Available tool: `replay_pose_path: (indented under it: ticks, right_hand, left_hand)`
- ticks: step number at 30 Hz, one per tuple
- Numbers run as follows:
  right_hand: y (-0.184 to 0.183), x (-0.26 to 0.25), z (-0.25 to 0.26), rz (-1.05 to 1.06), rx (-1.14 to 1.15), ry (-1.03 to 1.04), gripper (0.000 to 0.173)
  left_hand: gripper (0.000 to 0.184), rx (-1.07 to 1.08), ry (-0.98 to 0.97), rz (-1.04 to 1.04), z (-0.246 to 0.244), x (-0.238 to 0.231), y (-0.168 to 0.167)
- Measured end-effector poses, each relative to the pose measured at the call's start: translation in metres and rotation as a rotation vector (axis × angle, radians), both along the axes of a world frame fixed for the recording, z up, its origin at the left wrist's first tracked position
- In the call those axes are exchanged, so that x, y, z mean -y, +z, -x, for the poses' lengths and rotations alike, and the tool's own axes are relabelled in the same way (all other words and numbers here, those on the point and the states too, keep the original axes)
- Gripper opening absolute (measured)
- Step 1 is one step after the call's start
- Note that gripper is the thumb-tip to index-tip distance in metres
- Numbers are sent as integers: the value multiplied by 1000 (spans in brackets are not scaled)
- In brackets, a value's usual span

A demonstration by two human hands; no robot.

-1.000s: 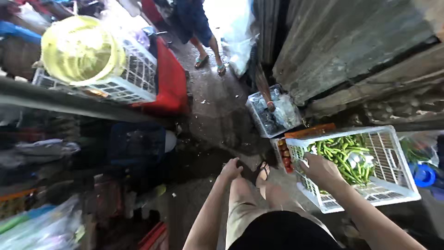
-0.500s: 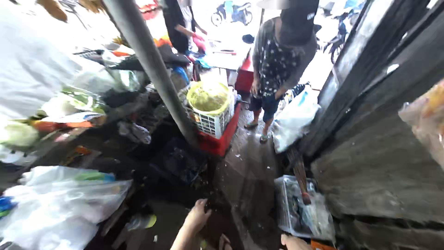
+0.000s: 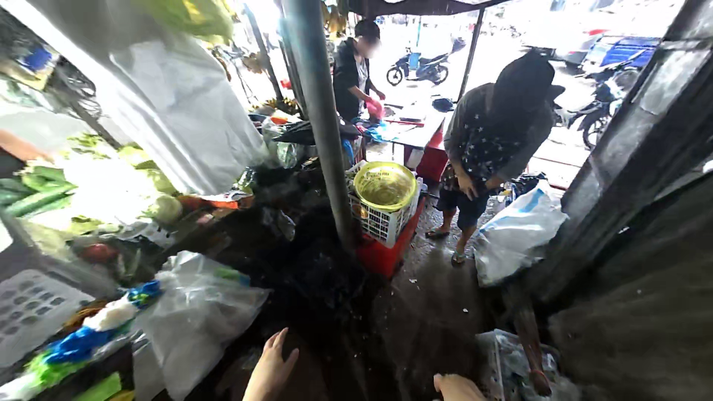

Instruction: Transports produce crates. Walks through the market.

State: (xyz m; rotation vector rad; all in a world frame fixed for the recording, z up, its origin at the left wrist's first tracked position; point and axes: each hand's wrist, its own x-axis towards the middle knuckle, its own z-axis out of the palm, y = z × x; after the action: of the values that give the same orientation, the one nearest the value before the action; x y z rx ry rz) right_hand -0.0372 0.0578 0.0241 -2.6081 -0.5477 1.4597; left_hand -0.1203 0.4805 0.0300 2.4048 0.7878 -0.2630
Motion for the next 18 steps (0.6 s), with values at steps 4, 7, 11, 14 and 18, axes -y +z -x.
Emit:
replay_pose_path:
  ticks: [4,7,11,14,18]
  right_hand:
    - [-13,-7,-2,-31,-42,72,51]
    - [-1,0,-10,-15,44,101,50]
    - [15,10,-12,1,104,141,49]
    - [16,20,-1,21,75,163,49]
    - [0,31,22,91,-43,229,50]
  left_hand:
    - [65,-31,36,27,29,15,-6]
    - [63,-12,67,37,53,26,-7]
    - [62,-42,91,63,78,36,-10]
    - [61,-83,171,39,100,49,-21]
    - [59,-207,292,6,129,79,-29]
